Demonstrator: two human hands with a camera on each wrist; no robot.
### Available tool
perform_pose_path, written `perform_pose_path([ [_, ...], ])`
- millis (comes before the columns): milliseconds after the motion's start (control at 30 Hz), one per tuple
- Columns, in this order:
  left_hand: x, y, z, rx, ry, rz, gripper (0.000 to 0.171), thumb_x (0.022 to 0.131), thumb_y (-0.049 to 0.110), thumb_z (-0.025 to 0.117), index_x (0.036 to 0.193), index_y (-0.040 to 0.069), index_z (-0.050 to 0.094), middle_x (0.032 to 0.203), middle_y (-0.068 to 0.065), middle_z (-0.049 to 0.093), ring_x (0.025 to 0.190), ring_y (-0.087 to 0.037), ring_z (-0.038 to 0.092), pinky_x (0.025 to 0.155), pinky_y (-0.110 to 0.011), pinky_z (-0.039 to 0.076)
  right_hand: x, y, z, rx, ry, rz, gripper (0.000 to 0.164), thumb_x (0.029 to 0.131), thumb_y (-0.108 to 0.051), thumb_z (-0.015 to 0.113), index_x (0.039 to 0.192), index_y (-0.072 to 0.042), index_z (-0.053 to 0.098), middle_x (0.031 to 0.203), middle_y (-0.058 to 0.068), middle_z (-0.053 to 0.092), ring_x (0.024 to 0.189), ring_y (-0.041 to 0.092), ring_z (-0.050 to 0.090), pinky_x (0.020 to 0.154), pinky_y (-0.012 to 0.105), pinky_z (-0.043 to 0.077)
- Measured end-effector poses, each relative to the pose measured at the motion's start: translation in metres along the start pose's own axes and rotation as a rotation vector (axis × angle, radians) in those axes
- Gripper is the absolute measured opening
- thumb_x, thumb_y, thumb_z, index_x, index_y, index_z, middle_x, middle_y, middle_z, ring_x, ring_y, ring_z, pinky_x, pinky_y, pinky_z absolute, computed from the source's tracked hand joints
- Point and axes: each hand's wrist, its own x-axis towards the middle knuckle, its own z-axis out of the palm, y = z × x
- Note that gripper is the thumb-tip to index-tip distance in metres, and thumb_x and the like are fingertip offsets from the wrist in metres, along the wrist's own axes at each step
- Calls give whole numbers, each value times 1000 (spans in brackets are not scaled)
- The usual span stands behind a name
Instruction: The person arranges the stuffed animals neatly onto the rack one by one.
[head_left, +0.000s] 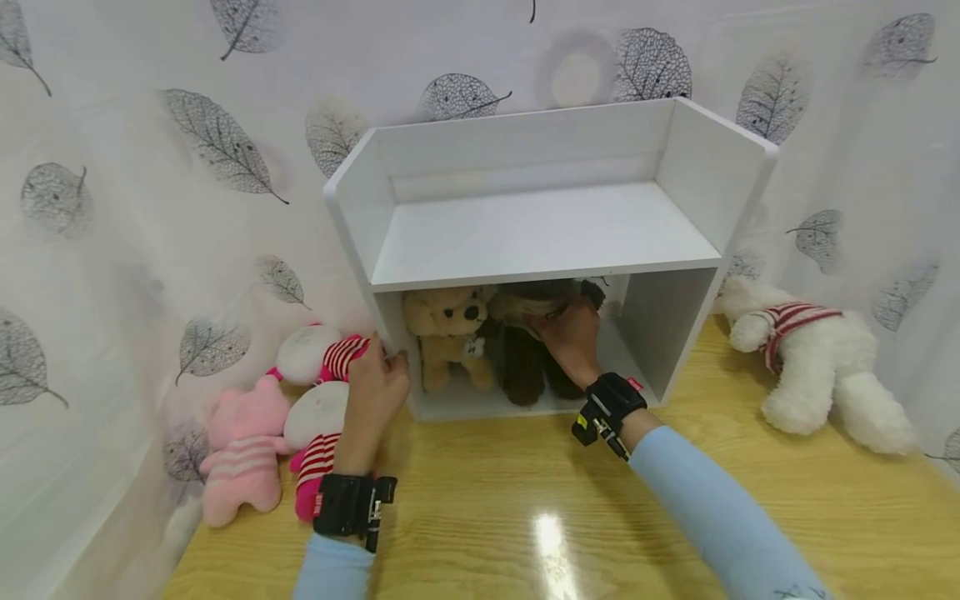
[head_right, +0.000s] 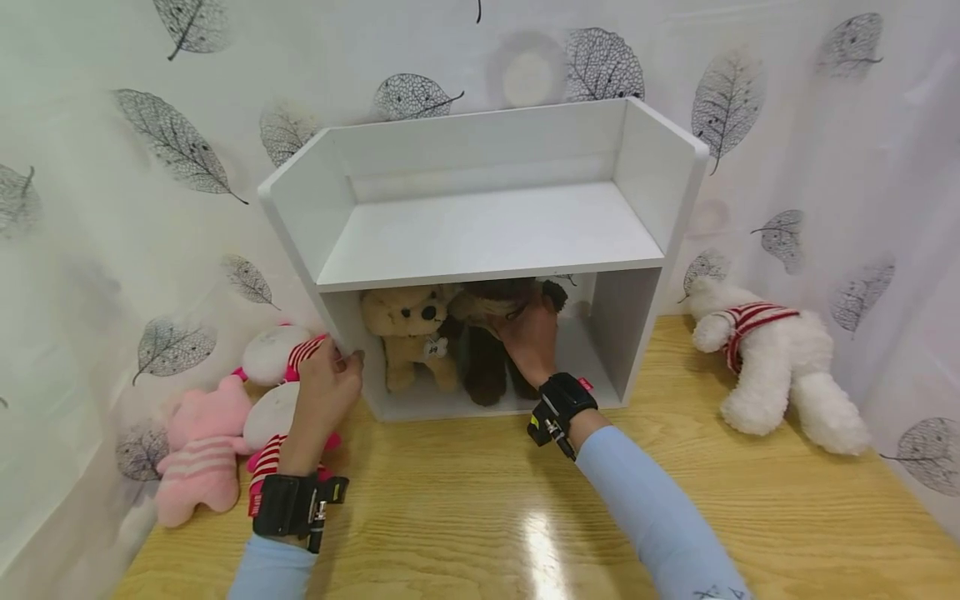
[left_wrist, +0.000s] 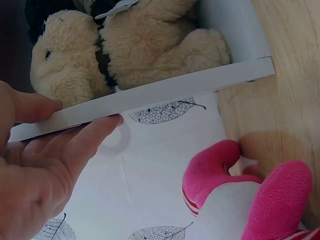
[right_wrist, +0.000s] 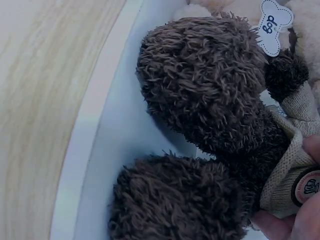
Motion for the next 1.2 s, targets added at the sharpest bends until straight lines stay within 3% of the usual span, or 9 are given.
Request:
perform_pose_path([
  [100,0,0,0,-6,-6,4,26,99,11,56,121,-3,58,91,-19,69,73,-23,57,63,-36,48,3,0,3,33,4,0,55,79,-34,89,116,0,68,105,20,73,98,36,70,85,52,56],
  [233,0,-1,1,8,10,21,21,98,10,57,113,-4,58,81,-16,64,66,-21,52,56,-32,44,4,0,8,62,5,11,70,79,-33,89,133,-1,60,123,22,67,113,37,65,95,53,53],
  [433,1,-1,0,25,31,32,18,98,11,58,108,-3,58,76,-13,60,65,-21,50,54,-32,41,5,1,14,-5,25,2,82,77,-36,91,138,3,54,123,27,64,111,41,63,95,55,53],
  [733,-2,-1,2,10,17,17,23,98,12,58,116,-3,59,89,-19,69,72,-25,57,61,-37,47,0,5,16,-61,-15,52,79,75,-39,91,131,2,54,117,26,62,108,43,64,87,57,55],
  [867,-2,-3,2,18,15,13,21,98,12,58,113,-3,58,84,-16,66,70,-23,56,60,-35,46,-4,5,13,-73,-103,64,93,78,-43,88,146,2,44,126,29,60,119,46,58,92,61,52],
  [967,-2,-5,2,12,10,10,17,98,12,57,108,-2,58,74,-12,59,62,-20,50,54,-32,42,-9,1,3,-86,-196,94,111,82,-49,83,159,1,21,144,34,46,132,52,47,99,65,47],
  [1067,-1,-5,2,10,19,10,15,97,11,58,104,-2,58,70,-10,56,59,-18,47,51,-31,39,-19,-6,-11,-154,-270,80,118,87,-52,76,162,1,3,153,37,33,136,59,39,98,70,45],
  [1200,0,-5,2,13,23,10,15,96,10,58,105,-3,59,73,-12,61,63,-19,49,55,-32,42,-40,-15,-30,-302,-366,-6,103,91,-50,72,159,6,19,152,38,33,131,61,41,90,72,47],
])
